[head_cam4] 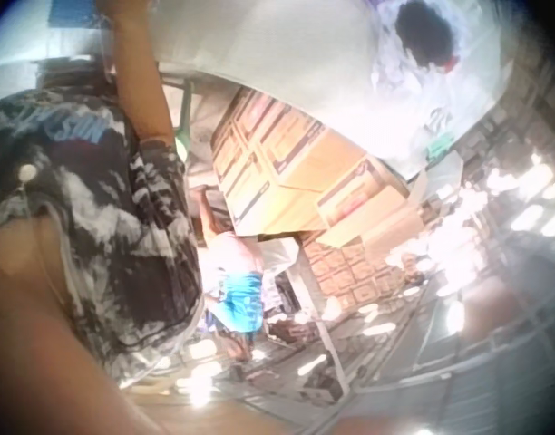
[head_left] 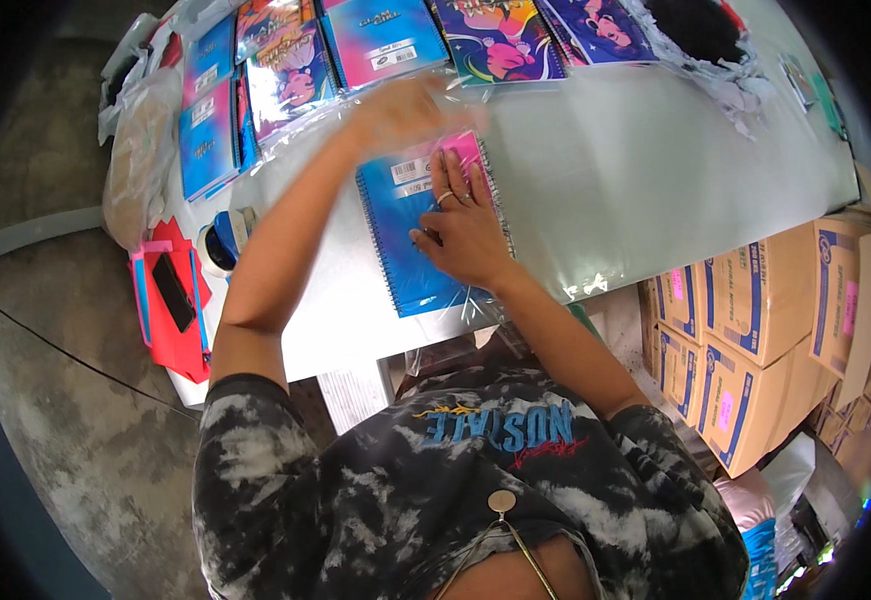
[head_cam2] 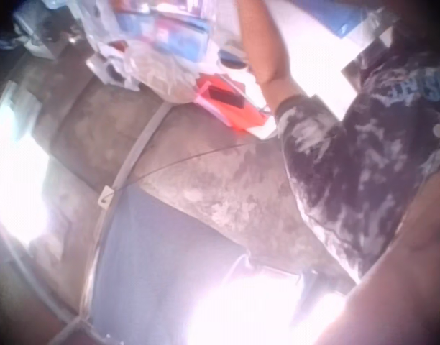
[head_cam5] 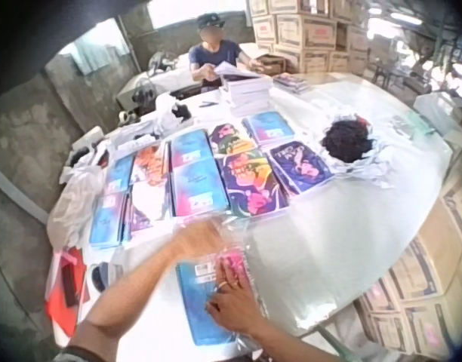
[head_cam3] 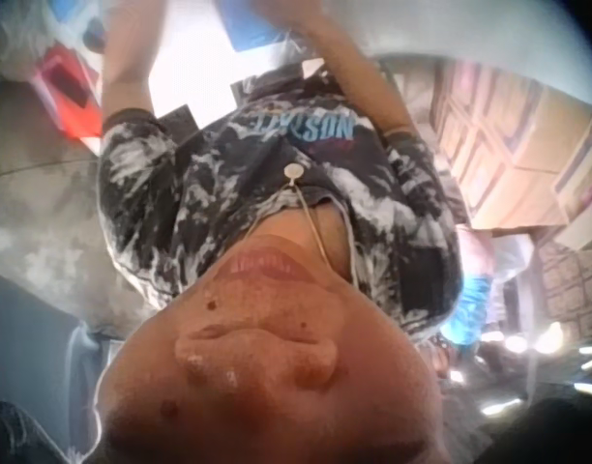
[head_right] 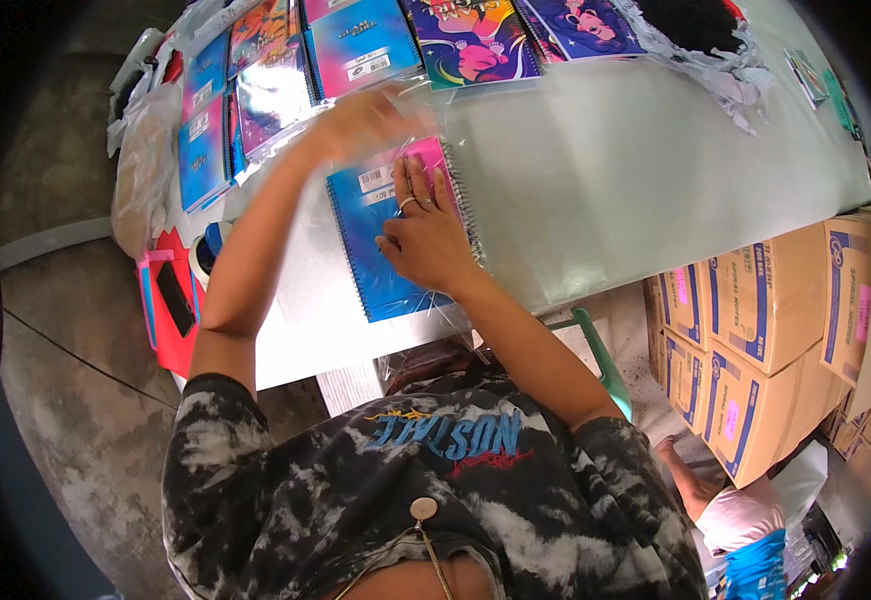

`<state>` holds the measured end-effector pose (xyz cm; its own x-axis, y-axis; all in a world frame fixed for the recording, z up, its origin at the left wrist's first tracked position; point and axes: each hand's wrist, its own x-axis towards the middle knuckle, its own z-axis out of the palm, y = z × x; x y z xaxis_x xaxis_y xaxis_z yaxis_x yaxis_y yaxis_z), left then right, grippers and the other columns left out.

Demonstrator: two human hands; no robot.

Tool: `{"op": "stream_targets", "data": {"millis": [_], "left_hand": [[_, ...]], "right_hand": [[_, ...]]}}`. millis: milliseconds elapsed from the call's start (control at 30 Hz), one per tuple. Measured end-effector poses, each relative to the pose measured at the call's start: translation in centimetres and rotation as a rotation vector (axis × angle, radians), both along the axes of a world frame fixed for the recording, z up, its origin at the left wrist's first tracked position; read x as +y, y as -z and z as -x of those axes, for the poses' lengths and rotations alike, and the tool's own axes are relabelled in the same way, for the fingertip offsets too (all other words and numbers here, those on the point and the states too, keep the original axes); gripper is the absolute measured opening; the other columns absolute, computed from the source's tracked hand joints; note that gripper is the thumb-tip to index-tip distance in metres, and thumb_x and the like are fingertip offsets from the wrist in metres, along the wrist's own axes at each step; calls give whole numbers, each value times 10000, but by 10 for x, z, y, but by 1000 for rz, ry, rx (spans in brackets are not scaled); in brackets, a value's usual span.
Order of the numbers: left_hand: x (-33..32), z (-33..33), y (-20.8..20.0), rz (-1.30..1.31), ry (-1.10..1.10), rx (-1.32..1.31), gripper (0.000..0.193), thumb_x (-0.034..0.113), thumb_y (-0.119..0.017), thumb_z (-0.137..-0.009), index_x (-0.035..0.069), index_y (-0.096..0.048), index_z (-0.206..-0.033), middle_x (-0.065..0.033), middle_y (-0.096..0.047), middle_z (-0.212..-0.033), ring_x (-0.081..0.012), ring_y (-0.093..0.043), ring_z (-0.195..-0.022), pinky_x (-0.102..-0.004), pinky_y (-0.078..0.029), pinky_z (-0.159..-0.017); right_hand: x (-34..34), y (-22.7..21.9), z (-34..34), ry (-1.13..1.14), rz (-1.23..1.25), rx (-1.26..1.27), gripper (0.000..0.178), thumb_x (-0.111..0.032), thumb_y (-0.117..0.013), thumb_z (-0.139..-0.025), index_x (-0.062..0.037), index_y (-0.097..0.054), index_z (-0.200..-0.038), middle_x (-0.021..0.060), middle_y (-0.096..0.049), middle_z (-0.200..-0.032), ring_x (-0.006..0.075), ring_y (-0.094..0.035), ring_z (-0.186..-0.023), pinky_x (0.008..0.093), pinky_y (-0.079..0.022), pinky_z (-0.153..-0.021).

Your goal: The person repeatedly picks up stacks of notebooks, places them into clear plastic bags, seals the bags, and sets them aside. The process is repeated for multiple stacks throughout the clip.

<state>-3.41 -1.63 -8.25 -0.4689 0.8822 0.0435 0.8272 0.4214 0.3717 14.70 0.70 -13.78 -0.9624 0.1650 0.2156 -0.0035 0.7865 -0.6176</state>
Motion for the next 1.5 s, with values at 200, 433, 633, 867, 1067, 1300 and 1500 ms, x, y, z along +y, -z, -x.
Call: {"op": "stream_targets", "data": {"millis": [200, 433, 633, 867, 1067, 1300, 1500], "left_hand": [[-48, 22, -14, -524, -642, -41, 344, 265, -562, -852, -26, -594, -1033, -175, -620, -870, -295, -606, -853, -376, -471, -777], [-105, -120, 50, 182, -433, 224, 599, 295, -408, -895, 25, -231, -1400, -168, -138, -1477, -330, -61, -1375, -569, -43, -1055], [-103, -117, 56, 149, -376, 176, 704, 329, -445, -841, 4, -184, -1409, -164, -96, -1491, -312, 2, -1389, -590, 29, -1048], [-113, -202, 35, 185, -252, 44, 747, 419, -535, -818, -11, -268, -1367, -189, -222, -1434, -329, -146, -1358, -575, -88, -1055], [-192, -206, 38, -76, 2, -357, 235, 243, -596, -829, 12, -590, -866, -165, -597, -1043, -285, -554, -998, -394, -415, -877], [-334, -31, 14, -305, -1404, -774, 546, 519, -531, -814, 15, -617, -1004, -66, -481, -671, -153, -445, -546, -326, -353, -466], [-346, -25, -7, -93, -1307, -925, 424, 494, -527, -827, 110, -649, -960, 12, -441, -691, -106, -302, -518, -243, -217, -441]], "right_hand": [[-7, -5, 0, -32, 31, 39, 246, -269, -602, -790, -61, -623, -662, 228, -228, -1438, 345, -115, -1372, 474, -59, -1095], [7, -4, -1, -88, 422, 141, 278, -269, -511, -842, -38, -649, -772, 259, -232, -1423, 375, -113, -1365, 486, -3, -1089], [6, -8, 12, -338, -74, -84, 249, -241, -500, -851, -28, -629, -857, 278, -151, -1438, 401, -46, -1366, 499, 33, -1080], [35, -4, 36, -529, 193, -373, 244, -287, -551, -762, -102, -688, -684, 203, -39, -1487, 365, 108, -1370, 488, 91, -1075], [28, -32, 35, -567, 46, -505, 169, -281, -618, -748, -151, -724, -731, 204, -24, -1486, 346, 86, -1378, 465, 61, -1085], [21, -27, 37, -478, 60, -443, 203, -91, -734, -622, -136, -670, -810, 201, -114, -1474, 333, -12, -1385, 458, -13, -1100], [17, -35, 36, -348, 171, -377, 537, -48, -780, -544, -72, -523, -1015, 198, -245, -1443, 312, -153, -1370, 395, -142, -1103]]}}
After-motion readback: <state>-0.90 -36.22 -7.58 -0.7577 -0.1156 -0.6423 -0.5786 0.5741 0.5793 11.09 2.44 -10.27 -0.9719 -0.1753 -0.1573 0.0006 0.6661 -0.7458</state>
